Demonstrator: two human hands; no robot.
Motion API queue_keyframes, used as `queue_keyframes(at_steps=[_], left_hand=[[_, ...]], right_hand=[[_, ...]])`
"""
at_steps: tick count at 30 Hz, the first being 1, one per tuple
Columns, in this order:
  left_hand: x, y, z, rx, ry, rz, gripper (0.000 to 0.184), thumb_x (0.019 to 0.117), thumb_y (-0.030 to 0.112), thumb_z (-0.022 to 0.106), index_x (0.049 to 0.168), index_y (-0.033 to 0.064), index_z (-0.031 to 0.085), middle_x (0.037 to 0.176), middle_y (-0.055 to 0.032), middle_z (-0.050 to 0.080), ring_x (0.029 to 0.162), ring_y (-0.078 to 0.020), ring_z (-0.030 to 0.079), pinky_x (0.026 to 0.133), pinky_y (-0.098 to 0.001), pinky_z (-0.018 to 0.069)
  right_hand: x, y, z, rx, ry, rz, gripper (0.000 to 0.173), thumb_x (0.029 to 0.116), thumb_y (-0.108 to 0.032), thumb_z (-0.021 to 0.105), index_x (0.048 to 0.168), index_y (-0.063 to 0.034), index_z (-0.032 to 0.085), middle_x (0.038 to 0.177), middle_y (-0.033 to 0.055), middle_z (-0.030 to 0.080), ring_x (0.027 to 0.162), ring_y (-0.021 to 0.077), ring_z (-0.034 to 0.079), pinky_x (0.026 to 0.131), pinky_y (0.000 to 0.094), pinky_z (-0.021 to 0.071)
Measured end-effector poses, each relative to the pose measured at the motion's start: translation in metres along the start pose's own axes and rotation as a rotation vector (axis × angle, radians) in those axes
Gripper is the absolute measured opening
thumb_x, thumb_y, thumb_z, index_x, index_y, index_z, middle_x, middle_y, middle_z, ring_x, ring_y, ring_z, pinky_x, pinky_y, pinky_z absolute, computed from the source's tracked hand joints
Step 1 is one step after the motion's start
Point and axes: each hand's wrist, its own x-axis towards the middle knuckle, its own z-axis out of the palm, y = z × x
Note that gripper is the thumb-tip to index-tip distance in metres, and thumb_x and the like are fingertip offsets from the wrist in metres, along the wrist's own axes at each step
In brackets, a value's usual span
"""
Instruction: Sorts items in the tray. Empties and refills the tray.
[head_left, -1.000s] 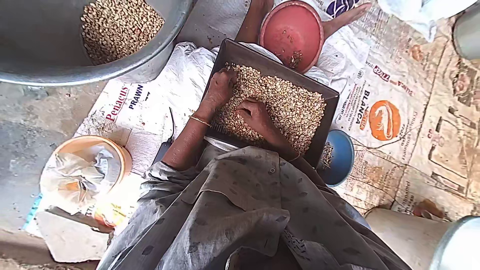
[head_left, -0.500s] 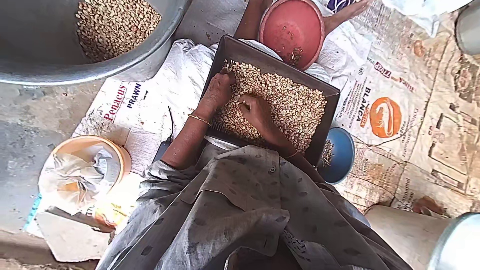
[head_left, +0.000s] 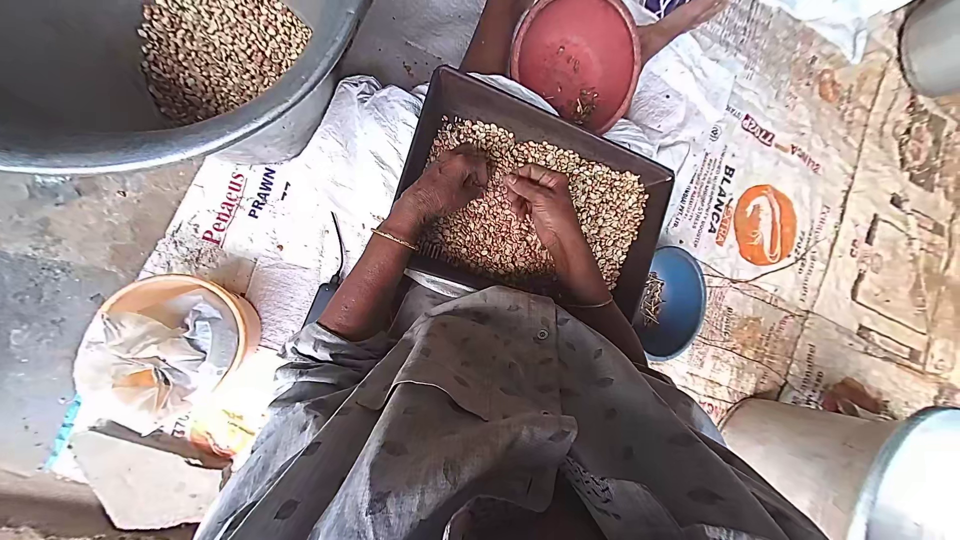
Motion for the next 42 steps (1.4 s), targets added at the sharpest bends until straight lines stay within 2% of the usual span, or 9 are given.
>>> queue_keyframes(at_steps=[4, 10, 13, 19, 24, 29, 32, 37, 42], left_hand=[[0.000, -0.001, 0.006, 0.078, -0.101, -0.004, 0.019, 0.0923, 0.002, 0.068, 0.111, -0.0034, 0.071, 0.124, -0.0297, 0.062, 0.124, -0.0479, 0.056, 0.108, -0.0590, 0.0432], [-0.013, 0.014, 0.008, -0.177, -0.222, 0.266, 0.010, 0.0880, -0.004, 0.066, 0.097, -0.0025, 0.070, 0.104, -0.0181, 0.064, 0.099, -0.0291, 0.062, 0.091, -0.0444, 0.0523], [-0.018, 0.014, 0.020, -0.097, -0.341, 0.347, 0.009, 0.0876, -0.001, 0.068, 0.096, 0.0003, 0.072, 0.107, -0.0188, 0.066, 0.108, -0.0332, 0.062, 0.100, -0.0476, 0.0495], [-0.013, 0.005, 0.030, -0.012, -0.320, 0.396, 0.006, 0.0897, -0.001, 0.066, 0.088, -0.0009, 0.072, 0.099, -0.0184, 0.065, 0.101, -0.0349, 0.063, 0.093, -0.0503, 0.0510], [-0.013, 0.007, 0.029, -0.084, -0.289, 0.325, 0.009, 0.0934, 0.000, 0.062, 0.089, -0.0028, 0.070, 0.100, -0.0186, 0.063, 0.099, -0.0321, 0.063, 0.092, -0.0482, 0.0518], [-0.014, 0.014, 0.018, -0.422, -0.165, 0.022, 0.010, 0.0998, 0.003, 0.054, 0.104, -0.0044, 0.061, 0.092, -0.0095, 0.066, 0.077, -0.0122, 0.065, 0.075, -0.0317, 0.0579], [-0.012, 0.020, 0.012, -0.617, -0.058, -0.119, 0.005, 0.1012, 0.002, 0.053, 0.104, 0.0031, 0.057, 0.087, 0.0005, 0.066, 0.070, -0.0058, 0.065, 0.066, -0.0238, 0.0582], [0.000, 0.052, 0.004, -0.661, -0.058, -0.279, 0.017, 0.1048, 0.000, 0.047, 0.115, 0.0029, 0.061, 0.089, 0.0001, 0.065, 0.069, -0.0046, 0.062, 0.062, -0.0198, 0.0548], [0.024, 0.071, 0.029, -0.477, -0.056, -0.270, 0.016, 0.1066, 0.014, 0.053, 0.106, 0.0024, 0.064, 0.084, -0.0007, 0.058, 0.067, -0.0039, 0.052, 0.062, -0.0206, 0.0448]], right_hand=[[-0.018, -0.004, -0.020, 0.147, -0.053, 0.053, 0.024, 0.1095, -0.011, 0.041, 0.097, -0.0066, 0.061, 0.087, 0.0042, 0.073, 0.066, 0.0101, 0.070, 0.056, 0.0225, 0.0577], [-0.083, -0.049, -0.006, -0.110, -0.005, 0.233, 0.008, 0.1055, -0.003, 0.050, 0.105, -0.0025, 0.059, 0.085, 0.0013, 0.067, 0.066, 0.0055, 0.068, 0.065, 0.0181, 0.0576], [-0.066, 0.002, -0.040, -0.006, -0.047, 0.048, 0.014, 0.1007, 0.003, 0.053, 0.110, 0.0029, 0.063, 0.090, 0.0065, 0.071, 0.072, 0.0125, 0.070, 0.068, 0.0286, 0.0622], [-0.073, 0.013, -0.080, 0.306, 0.159, -0.014, 0.021, 0.1061, -0.005, 0.043, 0.100, -0.0056, 0.063, 0.096, 0.0071, 0.075, 0.081, 0.0167, 0.074, 0.074, 0.0315, 0.0631], [-0.090, 0.016, -0.083, -0.275, 0.029, -0.033, 0.009, 0.0988, -0.004, 0.060, 0.103, -0.0004, 0.066, 0.082, 0.0015, 0.067, 0.064, 0.0058, 0.062, 0.059, 0.0232, 0.0550], [-0.095, 0.040, -0.068, -0.782, 0.103, -0.194, 0.018, 0.0907, -0.001, 0.065, 0.106, 0.0008, 0.075, 0.099, 0.0190, 0.072, 0.090, 0.0293, 0.069, 0.084, 0.0452, 0.0563], [-0.095, 0.045, -0.061, -0.874, 0.142, -0.237, 0.018, 0.0905, -0.004, 0.068, 0.106, 0.0019, 0.075, 0.100, 0.0224, 0.071, 0.091, 0.0362, 0.070, 0.084, 0.0510, 0.0566], [-0.094, 0.045, -0.053, -0.920, 0.181, -0.223, 0.012, 0.0923, -0.004, 0.065, 0.095, 0.0025, 0.074, 0.096, 0.0212, 0.070, 0.090, 0.0362, 0.068, 0.082, 0.0508, 0.0559], [-0.098, 0.038, -0.058, -0.634, 0.208, -0.137, 0.010, 0.0924, -0.005, 0.066, 0.095, 0.0011, 0.074, 0.091, 0.0130, 0.070, 0.081, 0.0201, 0.067, 0.077, 0.0370, 0.0555]])
